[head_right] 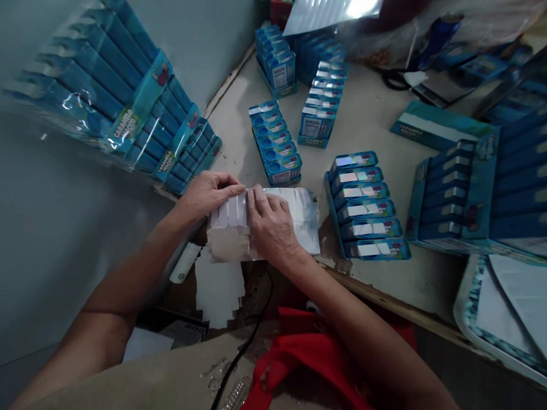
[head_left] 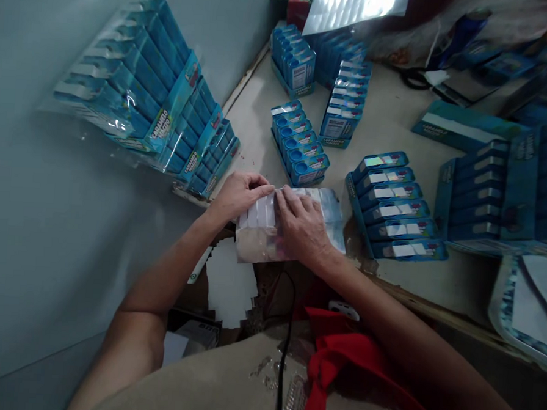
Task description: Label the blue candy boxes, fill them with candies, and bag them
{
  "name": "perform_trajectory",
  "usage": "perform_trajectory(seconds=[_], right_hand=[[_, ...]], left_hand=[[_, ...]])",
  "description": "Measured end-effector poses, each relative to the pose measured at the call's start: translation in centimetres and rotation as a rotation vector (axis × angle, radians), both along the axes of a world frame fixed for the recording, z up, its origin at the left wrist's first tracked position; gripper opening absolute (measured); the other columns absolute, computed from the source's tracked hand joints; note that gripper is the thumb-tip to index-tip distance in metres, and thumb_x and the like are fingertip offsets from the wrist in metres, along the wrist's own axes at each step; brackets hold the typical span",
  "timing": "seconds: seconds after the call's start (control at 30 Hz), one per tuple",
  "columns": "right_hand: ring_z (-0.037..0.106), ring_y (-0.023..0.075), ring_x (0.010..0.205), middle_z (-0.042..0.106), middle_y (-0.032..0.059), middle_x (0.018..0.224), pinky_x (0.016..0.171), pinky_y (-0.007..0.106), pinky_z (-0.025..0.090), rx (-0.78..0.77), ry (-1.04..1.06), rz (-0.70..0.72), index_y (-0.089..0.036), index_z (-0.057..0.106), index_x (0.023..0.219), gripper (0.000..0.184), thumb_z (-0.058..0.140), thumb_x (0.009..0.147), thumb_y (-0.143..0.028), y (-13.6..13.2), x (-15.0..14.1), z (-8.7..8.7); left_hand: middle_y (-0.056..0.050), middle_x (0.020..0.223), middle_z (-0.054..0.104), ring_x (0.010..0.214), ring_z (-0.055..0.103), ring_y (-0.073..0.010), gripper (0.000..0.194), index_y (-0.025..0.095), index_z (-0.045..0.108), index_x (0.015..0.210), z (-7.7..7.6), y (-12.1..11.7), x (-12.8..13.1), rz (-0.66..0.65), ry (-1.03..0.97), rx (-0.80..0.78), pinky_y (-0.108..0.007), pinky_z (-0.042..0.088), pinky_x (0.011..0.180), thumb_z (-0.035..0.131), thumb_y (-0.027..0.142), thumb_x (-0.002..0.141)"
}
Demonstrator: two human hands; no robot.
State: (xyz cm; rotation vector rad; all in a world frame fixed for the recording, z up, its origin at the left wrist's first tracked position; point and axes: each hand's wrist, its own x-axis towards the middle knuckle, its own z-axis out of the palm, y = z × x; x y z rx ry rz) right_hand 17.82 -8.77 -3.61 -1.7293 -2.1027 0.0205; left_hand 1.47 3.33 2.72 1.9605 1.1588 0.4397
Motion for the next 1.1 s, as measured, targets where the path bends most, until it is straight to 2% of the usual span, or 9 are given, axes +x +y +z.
perform_trajectory(seconds=[0.2,0.4,0.53,0.63,0.7,0.8,0.87,1.0,1.1], right_hand=[[0.061,0.0333,0.126,0.069,0.0183,0.152,0.11,0.048,0.041,0.025,0.044,0.047,-0.015,0.07,0.148,0.045,0.057,0.106,-0.025,-0.9,0.7,-0.3],[0.064,0.0273,0.098,0.081,0.009,0.099,0.092,0.043,0.038,0.024,0.059,-0.002,-0.025,0.081,0.105,0.032,0.05,0.112,-0.028,-0.9,0.9,1.3],[0.065,0.0231,0.081,0.075,0.0049,0.078,0.082,0.039,0.038,-0.055,0.158,-0.05,-0.025,0.078,0.089,0.02,0.065,0.103,-0.028,-1.3,1.6,3.2],[0.059,0.0183,0.063,0.066,-0.0008,0.063,0.071,0.034,0.037,-0.145,0.327,-0.129,-0.026,0.079,0.091,0.008,0.075,0.096,-0.031,-0.9,3.4,6.2],[0.055,0.0162,0.055,0.06,-0.0027,0.056,0.064,0.031,0.037,-0.218,0.462,-0.141,-0.025,0.078,0.086,0.013,0.077,0.094,-0.034,-0.1,4.9,8.6],[0.056,0.0153,0.049,0.06,-0.0018,0.057,0.056,0.029,0.04,-0.364,0.66,-0.107,-0.022,0.076,0.079,0.021,0.075,0.096,-0.034,2.2,6.8,11.3],[0.056,0.0152,0.048,0.061,-0.0007,0.058,0.053,0.029,0.043,-0.429,0.743,-0.099,-0.02,0.076,0.076,0.022,0.078,0.094,-0.032,4.0,7.5,12.0],[0.06,0.0164,0.056,0.063,0.0016,0.062,0.052,0.029,0.046,-0.464,0.842,-0.086,-0.02,0.077,0.076,0.022,0.088,0.087,-0.035,6.6,8.2,11.6],[0.056,0.0149,0.057,0.062,0.0019,0.063,0.051,0.028,0.043,-0.453,0.866,-0.083,-0.02,0.076,0.075,0.028,0.092,0.084,-0.041,7.4,8.4,11.3]], left_hand=[[-0.002,0.072,0.071,0.068,0.061,-0.015,0.033,0.017,0.078,0.084,-0.8,-0.1,-0.7,0.014,-0.03,-0.06,-0.026,0.049,0.064,0.075,0.049,0.092],[-0.002,0.076,0.073,0.069,0.061,-0.0154,0.03,0.018,0.078,0.084,-1.9,0.3,-1.0,0.032,-0.008,-0.034,-0.027,0.049,0.066,0.076,0.047,0.093],[-0.003,0.083,0.077,0.076,0.066,-0.0177,0.018,0.019,0.079,0.087,-5.0,0.9,-0.6,0.04,-0.004,0.01,-0.028,0.05,0.071,0.075,0.035,0.094],[-0.005,0.089,0.078,0.089,0.07,-0.0216,0.012,0.019,0.078,0.086,-7.9,1.3,0.2,0.092,0.032,0.172,-0.032,0.053,0.083,0.074,0.027,0.094],[-0.009,0.102,0.079,0.103,0.07,-0.027,0.007,0.021,0.079,0.089,-8.9,1.3,0.8,0.154,0.07,0.313,-0.038,0.053,0.095,0.081,0.027,0.091],[-0.013,0.122,0.078,0.12,0.067,-0.032,0.021,0.023,0.082,0.103,-8.3,1.0,1.2,0.288,0.031,0.445,-0.042,0.052,0.102,0.088,0.037,0.088],[-0.012,0.115,0.079,0.112,0.07,-0.0279,0.029,0.023,0.081,0.104,-6.8,0.5,1.2,0.336,-0.09,0.385,-0.038,0.054,0.095,0.077,0.05,0.099],[-0.01,0.092,0.08,0.081,0.071,-0.0189,0.069,0.018,0.079,0.099,-4.1,-1.0,1.4,0.213,-0.405,-0.096,-0.032,0.056,0.078,0.052,0.082,0.102],[-0.009,0.089,0.08,0.072,0.066,-0.0145,0.067,0.017,0.079,0.095,-3.4,-1.8,2.2,0.155,-0.566,-0.334,-0.028,0.054,0.071,0.076,0.084,0.084]])
